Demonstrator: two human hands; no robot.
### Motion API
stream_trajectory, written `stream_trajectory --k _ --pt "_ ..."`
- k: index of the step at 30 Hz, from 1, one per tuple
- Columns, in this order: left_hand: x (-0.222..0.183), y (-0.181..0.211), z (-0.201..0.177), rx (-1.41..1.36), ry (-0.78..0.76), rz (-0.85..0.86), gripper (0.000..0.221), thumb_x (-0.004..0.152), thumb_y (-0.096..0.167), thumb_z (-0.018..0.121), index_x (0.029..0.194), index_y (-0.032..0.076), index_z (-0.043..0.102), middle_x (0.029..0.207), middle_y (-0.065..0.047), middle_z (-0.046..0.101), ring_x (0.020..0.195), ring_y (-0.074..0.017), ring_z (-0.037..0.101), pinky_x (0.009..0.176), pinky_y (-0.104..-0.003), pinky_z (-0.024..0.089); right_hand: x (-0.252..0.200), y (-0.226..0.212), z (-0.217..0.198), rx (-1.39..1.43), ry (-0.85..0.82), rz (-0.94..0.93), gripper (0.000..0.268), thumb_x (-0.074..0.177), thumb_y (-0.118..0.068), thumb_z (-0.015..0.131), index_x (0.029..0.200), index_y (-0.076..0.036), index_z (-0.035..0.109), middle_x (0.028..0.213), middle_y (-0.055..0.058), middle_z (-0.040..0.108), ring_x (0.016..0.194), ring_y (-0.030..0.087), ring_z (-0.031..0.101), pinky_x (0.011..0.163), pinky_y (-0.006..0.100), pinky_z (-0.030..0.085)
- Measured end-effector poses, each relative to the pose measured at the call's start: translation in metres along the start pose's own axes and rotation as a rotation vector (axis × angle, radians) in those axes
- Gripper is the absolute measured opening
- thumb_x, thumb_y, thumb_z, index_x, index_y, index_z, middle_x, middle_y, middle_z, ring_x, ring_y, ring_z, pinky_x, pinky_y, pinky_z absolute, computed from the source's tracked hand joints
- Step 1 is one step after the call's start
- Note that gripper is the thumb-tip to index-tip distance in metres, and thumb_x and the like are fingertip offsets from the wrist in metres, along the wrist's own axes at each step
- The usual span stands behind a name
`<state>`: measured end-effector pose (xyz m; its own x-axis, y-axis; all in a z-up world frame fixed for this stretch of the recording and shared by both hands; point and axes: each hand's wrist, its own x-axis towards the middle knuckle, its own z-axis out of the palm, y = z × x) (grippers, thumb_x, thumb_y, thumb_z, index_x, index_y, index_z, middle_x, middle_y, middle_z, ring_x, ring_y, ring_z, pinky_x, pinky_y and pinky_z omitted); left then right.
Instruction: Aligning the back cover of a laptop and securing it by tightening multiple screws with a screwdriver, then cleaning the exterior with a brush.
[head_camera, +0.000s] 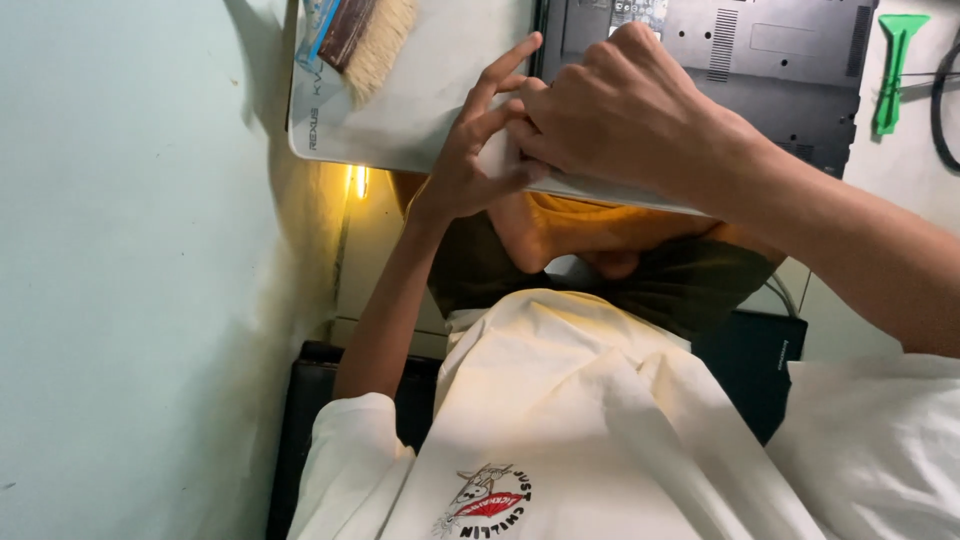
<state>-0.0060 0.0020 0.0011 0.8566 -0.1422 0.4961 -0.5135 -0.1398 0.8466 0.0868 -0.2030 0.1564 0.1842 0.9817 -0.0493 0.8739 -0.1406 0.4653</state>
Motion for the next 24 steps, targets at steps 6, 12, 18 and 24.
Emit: stream_trajectory --k 6,12,18,24 --pt "0.003 0.004 0.0 0.036 0.082 0.013 0.011 0.116 0.021 0.091 0.112 0.013 0.086 0.187 -0.013 0.044 0.159 -0.0346 0.061 0.14 -0.056 0.054 0.013 -0.001 -0.023 0.109 -0.198 0.11 0.064 0.137 -0.073 0.051 0.103 -0.021 0.066 0.076 -0.007 0.068 0.064 0.013 0.066 0.065 0.037 0.05" --pt "0.002 0.003 -0.01 0.009 -0.035 0.019 0.045 0.123 0.045 0.073 0.149 0.008 0.076 0.187 -0.017 0.043 0.168 -0.0359 0.056 0.146 -0.057 0.047 0.001 0.003 -0.002 0.116 -0.113 -0.071 0.034 0.12 -0.043 0.071 0.144 -0.02 0.073 0.125 -0.004 0.084 0.096 0.015 0.085 0.065 0.033 0.065" --pt "0.01 0.008 -0.016 -0.111 -0.007 -0.047 0.064 0.122 0.068 0.058 0.159 0.016 0.068 0.171 -0.015 0.059 0.168 -0.0353 0.056 0.145 -0.058 0.046 0.003 0.001 0.002 0.323 -0.25 0.115 0.039 0.131 -0.041 0.061 0.105 -0.013 0.069 0.078 0.001 0.071 0.059 0.022 0.068 0.061 0.04 0.056" --pt "0.009 0.008 -0.015 -0.049 -0.022 -0.081 0.057 0.122 0.06 0.058 0.148 0.011 0.072 0.161 -0.014 0.061 0.159 -0.0343 0.06 0.139 -0.055 0.049 0.011 -0.006 0.0 0.346 -0.299 0.163 0.028 0.127 -0.031 0.062 0.108 -0.013 0.071 0.068 -0.003 0.067 0.054 0.02 0.066 0.06 0.043 0.052"
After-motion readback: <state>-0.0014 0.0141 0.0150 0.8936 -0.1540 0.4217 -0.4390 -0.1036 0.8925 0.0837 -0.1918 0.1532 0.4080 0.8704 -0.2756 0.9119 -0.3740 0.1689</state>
